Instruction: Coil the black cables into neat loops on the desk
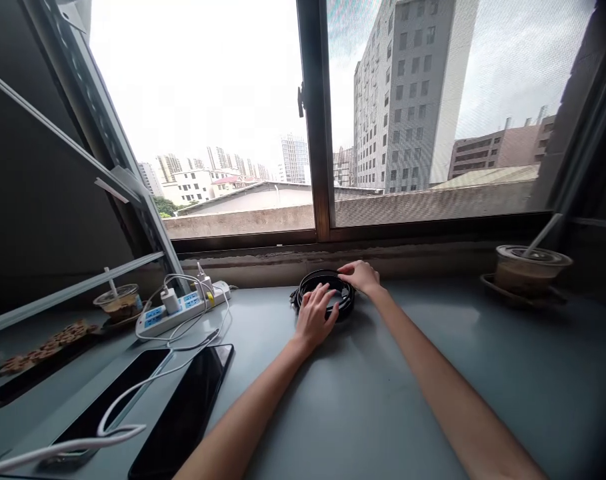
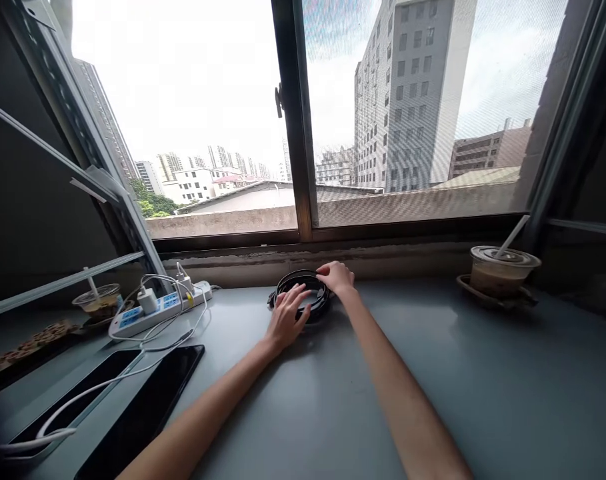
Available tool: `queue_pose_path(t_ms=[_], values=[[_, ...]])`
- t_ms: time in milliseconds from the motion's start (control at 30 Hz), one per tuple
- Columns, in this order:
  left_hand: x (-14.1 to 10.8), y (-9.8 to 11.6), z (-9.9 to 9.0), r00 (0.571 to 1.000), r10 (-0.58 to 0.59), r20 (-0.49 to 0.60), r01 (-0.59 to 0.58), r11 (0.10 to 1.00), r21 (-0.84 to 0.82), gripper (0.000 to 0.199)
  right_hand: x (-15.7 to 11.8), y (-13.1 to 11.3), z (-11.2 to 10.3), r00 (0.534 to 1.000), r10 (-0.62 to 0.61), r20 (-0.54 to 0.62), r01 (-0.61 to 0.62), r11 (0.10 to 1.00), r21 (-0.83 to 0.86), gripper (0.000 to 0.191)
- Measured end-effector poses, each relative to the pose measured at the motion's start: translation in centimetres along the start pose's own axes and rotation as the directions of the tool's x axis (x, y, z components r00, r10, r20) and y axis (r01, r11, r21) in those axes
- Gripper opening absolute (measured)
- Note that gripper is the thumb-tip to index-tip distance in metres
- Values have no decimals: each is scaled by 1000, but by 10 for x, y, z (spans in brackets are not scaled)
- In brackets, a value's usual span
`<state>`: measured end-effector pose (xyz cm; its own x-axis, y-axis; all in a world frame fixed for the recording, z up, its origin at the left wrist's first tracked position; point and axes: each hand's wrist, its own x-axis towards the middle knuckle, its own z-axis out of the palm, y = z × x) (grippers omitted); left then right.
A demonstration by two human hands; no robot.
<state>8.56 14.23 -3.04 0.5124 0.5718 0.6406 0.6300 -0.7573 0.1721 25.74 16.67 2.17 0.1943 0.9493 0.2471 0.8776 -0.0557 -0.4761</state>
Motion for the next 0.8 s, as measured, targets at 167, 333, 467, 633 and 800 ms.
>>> queue_pose_path(t_ms=[167,333,467,633,800], values=[[-1,10,5,989,94,111,-102,993,64,42,1,-12,-4,1000,15,-19,-17,996,-92,22],[-2,9,8,986,91,139,-104,991,90,43,-4,-18,-8,993,102,51,-90,978,-187,21],[-1,8,10,986,86,143,-95,994,59,42,-9,-26,-16,991,99,88,-75,968,-238,23],[-1,5,10,993,78,93,-80,997,19,36,-18,-43,-25,987,138,88,-105,946,-307,24],[-1,5,6,996,85,39,-85,996,11,32,-28,-56,-21,976,194,100,-143,916,-375,27]])
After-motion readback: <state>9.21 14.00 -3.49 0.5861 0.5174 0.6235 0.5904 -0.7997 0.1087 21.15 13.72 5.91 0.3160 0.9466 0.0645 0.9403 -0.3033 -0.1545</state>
